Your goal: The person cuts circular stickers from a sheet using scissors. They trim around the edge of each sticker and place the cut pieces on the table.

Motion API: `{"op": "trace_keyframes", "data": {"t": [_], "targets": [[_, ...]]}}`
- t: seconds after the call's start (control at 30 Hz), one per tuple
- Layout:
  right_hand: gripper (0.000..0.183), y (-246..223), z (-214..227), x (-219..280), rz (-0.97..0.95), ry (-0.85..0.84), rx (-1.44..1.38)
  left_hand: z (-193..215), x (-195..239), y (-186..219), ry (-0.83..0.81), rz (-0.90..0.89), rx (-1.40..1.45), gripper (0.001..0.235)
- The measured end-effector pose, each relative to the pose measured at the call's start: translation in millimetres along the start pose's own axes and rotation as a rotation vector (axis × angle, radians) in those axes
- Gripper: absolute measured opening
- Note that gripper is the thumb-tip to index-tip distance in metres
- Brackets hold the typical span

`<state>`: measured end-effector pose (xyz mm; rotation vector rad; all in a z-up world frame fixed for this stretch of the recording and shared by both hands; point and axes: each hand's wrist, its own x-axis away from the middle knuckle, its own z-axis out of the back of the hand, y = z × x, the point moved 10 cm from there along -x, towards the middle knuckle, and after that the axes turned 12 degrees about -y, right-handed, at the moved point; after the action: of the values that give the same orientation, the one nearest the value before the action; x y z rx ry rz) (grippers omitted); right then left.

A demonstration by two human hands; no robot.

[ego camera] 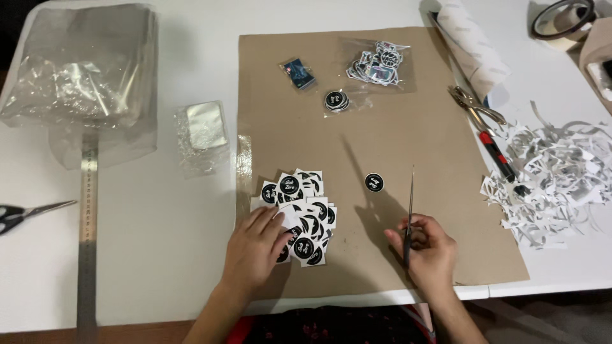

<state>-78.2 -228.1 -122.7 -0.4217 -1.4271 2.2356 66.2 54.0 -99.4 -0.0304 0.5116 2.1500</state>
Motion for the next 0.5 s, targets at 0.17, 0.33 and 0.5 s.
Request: {"op": "trace_keyframes", "data": {"t": [0.17, 0.33, 0.5], "targets": [[0.030, -4, -13, -4, 0.065, -0.011, -0.026, -29, 4, 2, -0.027, -0.073, -0.197, 0.036], [0.031, 12, -6, -6, 0.007, 0.010, -0.078, -37, 9, 15, 0.020, -0.225, -0.379, 0.029], [0.031, 10, -12, -7, 0.056, -0.023, -0.093, 2, 16, 48, 0.239, -0.300, -0.569, 0.023]]}}
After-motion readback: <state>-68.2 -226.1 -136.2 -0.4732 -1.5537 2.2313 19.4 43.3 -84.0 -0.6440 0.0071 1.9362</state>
